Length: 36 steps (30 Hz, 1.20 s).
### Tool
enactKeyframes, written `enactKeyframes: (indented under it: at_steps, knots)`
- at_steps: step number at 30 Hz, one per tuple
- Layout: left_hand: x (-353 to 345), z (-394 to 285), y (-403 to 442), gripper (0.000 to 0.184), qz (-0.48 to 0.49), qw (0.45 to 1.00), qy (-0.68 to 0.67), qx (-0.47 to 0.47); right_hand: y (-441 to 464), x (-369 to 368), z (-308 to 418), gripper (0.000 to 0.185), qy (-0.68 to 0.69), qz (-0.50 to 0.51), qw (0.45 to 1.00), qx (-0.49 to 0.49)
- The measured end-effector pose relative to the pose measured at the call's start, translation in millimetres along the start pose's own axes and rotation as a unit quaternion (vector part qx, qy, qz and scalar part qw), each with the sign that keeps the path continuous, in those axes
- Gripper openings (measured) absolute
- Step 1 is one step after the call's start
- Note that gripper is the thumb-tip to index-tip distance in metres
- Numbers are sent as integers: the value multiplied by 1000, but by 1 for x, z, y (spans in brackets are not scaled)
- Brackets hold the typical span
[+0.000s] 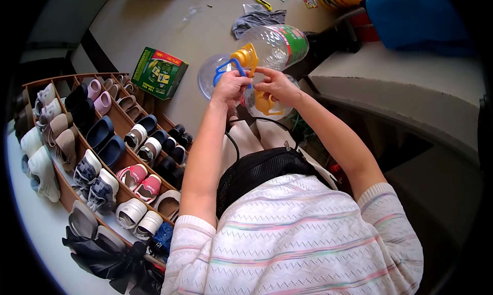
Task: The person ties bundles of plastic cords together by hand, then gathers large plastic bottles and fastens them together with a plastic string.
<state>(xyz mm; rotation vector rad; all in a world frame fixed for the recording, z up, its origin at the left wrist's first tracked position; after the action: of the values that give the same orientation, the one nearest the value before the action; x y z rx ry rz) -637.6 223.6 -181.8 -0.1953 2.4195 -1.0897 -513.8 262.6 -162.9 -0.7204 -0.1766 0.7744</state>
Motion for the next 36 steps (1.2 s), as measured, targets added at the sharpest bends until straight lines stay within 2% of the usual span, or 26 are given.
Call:
enactKeyframes:
  at_steps: [2,3,7,11,14,17,20,23,28,31,36]
  knots:
    - [5,8,6,14,6,1000,-10,-8,11,-5,-2,42,11,28,1000,0]
    - [4,8,3,15,8,1000,-15,-6,12,-5,0,34,30,25,999,-28]
    - [0,5,-8,19,45,999,-30,4,17,-3,-2,15,9,81,996,-42]
    - [-5,9,-13,27,87,996,-24,12,12,0,-1,12,-11,71,997,-40]
    - [-13,6,-19,36,72,997,-24,-23,11,5,-4,12,7,59,998,-35]
    - [-12,10,-23,45,38,997,-52,-31,6,6,-2,11,32,46,998,-26]
    - [-7,16,-22,49,43,997,-45,-34,1,4,4,11,28,31,999,-1]
    - [-4,16,-21,49,9,998,-55,-40,1,7,2,12,42,11,999,6]
    - [-4,6,-25,39,18,994,-72,-77,-1,14,-2,7,125,8,992,19]
    - [-5,6,-24,36,13,994,-62,-87,-1,12,7,9,16,14,999,48]
    - [-5,11,-23,29,-12,993,-64,-97,5,14,10,10,-75,-12,995,68]
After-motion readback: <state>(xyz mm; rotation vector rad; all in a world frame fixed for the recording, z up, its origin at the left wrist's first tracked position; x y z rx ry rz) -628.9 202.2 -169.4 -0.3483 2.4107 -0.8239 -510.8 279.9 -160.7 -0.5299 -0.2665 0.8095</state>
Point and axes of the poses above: each hand's wrist, its own y-axis towards the middle knuckle, its own x-axis out of the back of the hand, z = x × y, the point moved 6 cm from there along y, towards the middle knuckle, and after that the axes turned 1 degree about -z, right-handed, at the moved point
